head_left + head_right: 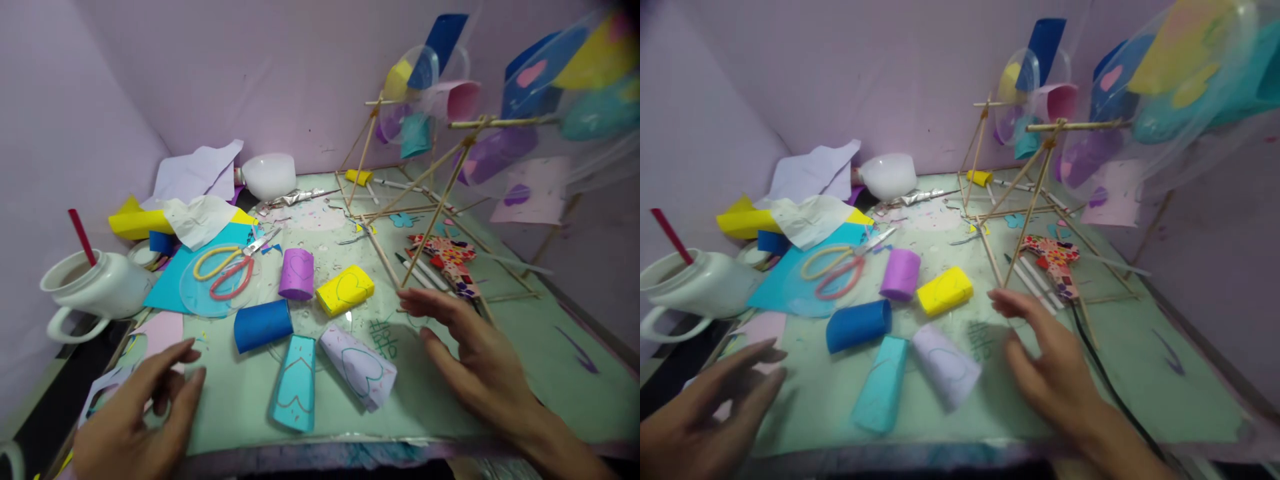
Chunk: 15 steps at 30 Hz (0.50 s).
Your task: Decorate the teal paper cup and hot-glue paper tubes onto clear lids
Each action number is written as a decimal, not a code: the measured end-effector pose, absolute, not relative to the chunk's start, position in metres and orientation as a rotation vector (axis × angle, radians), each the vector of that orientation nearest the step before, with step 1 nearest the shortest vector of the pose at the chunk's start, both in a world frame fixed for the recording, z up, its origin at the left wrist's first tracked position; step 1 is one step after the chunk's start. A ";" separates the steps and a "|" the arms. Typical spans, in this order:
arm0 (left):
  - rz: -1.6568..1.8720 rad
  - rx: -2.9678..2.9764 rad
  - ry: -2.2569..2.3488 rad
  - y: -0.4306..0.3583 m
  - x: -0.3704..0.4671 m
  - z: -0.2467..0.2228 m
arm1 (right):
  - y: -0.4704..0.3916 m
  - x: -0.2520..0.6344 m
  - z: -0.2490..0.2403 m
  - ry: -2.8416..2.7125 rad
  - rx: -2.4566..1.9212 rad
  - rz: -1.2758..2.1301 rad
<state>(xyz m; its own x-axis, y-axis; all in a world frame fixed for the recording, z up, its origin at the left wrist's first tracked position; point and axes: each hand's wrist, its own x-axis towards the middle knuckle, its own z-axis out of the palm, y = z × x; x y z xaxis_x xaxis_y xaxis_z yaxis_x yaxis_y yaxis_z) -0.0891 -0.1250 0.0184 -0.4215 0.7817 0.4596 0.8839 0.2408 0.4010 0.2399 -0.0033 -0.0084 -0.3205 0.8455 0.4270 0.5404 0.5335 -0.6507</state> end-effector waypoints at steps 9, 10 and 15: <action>-1.296 -1.307 -2.106 -0.063 -0.093 -0.002 | -0.001 0.215 -0.007 -1.428 -0.982 0.400; -1.290 -1.329 -2.134 -0.066 -0.093 -0.005 | -0.003 0.222 -0.004 -1.378 -1.015 0.346; -1.457 -1.448 -2.250 -0.079 -0.098 -0.009 | 0.001 0.278 0.010 -1.210 -1.466 0.372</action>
<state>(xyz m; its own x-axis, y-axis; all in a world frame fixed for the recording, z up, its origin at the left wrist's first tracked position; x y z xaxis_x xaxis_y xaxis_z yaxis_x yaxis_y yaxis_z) -0.0975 -0.0792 -0.0094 -0.5451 0.6551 0.5232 0.7454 0.0930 0.6601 0.2779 0.0009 0.0102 0.4201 0.8214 0.3858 0.4625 0.1719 -0.8698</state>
